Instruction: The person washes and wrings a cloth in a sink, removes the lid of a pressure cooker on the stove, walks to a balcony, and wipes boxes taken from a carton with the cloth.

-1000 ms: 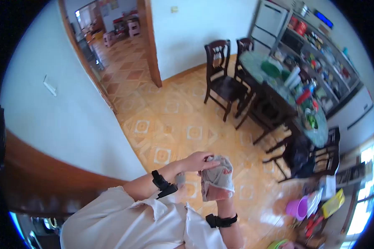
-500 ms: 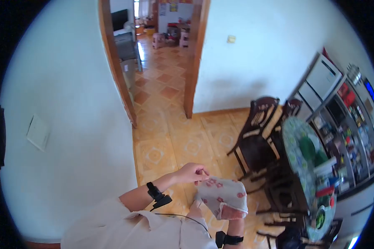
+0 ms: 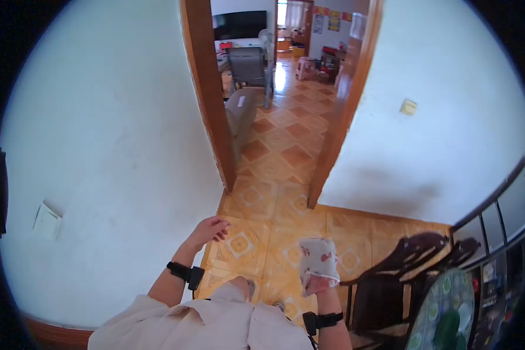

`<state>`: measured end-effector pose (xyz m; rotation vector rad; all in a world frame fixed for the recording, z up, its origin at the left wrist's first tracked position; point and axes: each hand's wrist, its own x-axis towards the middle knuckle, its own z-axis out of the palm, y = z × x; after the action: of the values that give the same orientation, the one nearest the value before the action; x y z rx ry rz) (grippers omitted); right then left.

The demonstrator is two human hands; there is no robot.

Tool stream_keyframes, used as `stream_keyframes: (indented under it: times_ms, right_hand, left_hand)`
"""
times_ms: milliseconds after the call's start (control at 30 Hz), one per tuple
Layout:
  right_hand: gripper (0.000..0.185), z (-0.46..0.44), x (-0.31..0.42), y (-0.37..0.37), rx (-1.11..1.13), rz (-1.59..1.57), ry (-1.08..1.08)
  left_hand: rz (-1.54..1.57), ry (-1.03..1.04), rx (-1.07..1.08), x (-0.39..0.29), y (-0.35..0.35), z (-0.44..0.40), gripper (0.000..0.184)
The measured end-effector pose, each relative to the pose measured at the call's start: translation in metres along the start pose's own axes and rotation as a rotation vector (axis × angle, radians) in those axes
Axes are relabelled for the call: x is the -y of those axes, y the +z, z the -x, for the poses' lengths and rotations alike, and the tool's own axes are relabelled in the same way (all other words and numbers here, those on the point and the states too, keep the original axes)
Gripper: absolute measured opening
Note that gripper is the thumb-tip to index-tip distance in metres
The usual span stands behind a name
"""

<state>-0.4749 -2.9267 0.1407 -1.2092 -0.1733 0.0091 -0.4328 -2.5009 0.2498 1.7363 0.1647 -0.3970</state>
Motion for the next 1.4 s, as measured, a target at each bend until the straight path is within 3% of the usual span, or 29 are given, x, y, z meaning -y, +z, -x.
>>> stream_keyframes:
  times_ms: [67, 100, 167, 200, 267, 300, 367, 400, 467, 600, 700, 733, 967, 1167, 1267, 1300, 1333, 1400]
  right_hand:
    - [0.058, -0.063, 0.017, 0.036, 0.066, -0.564, 0.078]
    - [0.059, -0.086, 0.047, 0.062, 0.168, -0.056, 0.001]
    - [0.059, -0.139, 0.053, 0.082, 0.270, 0.455, -0.084]
    - [0.060, -0.165, 0.045, 0.087, 0.273, -0.071, 0.079]
    - [0.061, -0.222, 0.033, 0.087, 0.266, -0.584, 0.260]
    - [0.058, -0.251, 0.031, 0.087, 0.390, -0.739, 0.523]
    - [0.056, -0.319, 0.010, 0.079, 0.522, -0.867, 0.781]
    - [0.054, -0.345, -0.029, 0.064, 0.286, -0.807, 0.710]
    - [0.053, -0.395, -0.046, 0.047, 0.037, -0.734, 0.641]
    - [0.052, -0.516, 0.022, 0.080, 0.455, -0.344, 0.390]
    - [0.051, -0.590, 0.015, 0.074, 0.325, 0.541, 0.162]
    - [0.051, -0.617, 0.015, 0.070, 0.280, 0.690, 0.130]
    - [0.048, -0.808, -0.021, 0.017, 0.170, 0.621, 0.067]
    - [0.046, -1.033, -0.038, -0.008, 0.199, 0.751, -0.101]
    - [0.045, -1.117, -0.043, -0.007, 0.240, 1.139, -0.292]
    - [0.041, -1.152, -0.015, 0.003, 0.387, 1.684, -0.374]
    - [0.041, -1.183, -0.037, -0.011, 0.363, 1.701, -0.369]
    - [0.035, -1.246, -0.092, -0.050, 0.292, 1.382, -0.483]
  left_hand:
    - [0.017, -0.167, -0.104, 0.012, -0.022, -0.016, 0.032]
    - [0.027, -0.171, -0.114, 0.027, -0.032, -0.023, 0.032]
    - [0.075, -0.272, -0.172, 0.042, -0.056, -0.060, 0.030]
    - [0.084, -0.271, -0.178, 0.042, -0.067, -0.081, 0.030]
    - [0.164, -0.246, -0.242, 0.045, -0.086, -0.124, 0.029]
    - [0.180, -0.256, -0.241, 0.049, -0.095, -0.146, 0.029]
    - [0.272, -0.249, -0.282, 0.041, -0.117, -0.207, 0.030]
    - [0.233, -0.257, -0.267, 0.030, -0.126, -0.240, 0.028]
    - [0.240, -0.207, -0.221, -0.005, -0.132, -0.302, 0.028]
    - [0.231, -0.126, -0.087, -0.086, -0.131, -0.417, 0.028]
    - [0.216, -0.082, 0.045, -0.137, -0.118, -0.505, 0.028]
    - [0.221, -0.051, 0.133, -0.154, -0.117, -0.534, 0.028]
    - [0.088, 0.035, 0.307, -0.217, -0.108, -0.720, 0.026]
    - [0.051, 0.026, 0.203, -0.314, -0.159, -0.900, 0.025]
    - [0.223, 0.032, 0.029, -0.331, -0.186, -0.956, 0.023]
    - [0.254, 0.032, -0.001, -0.336, -0.192, -0.983, 0.022]
    - [0.251, 0.044, 0.023, -0.342, -0.199, -1.009, 0.022]
    - [0.332, -0.072, 0.002, -0.353, -0.214, -1.068, 0.021]
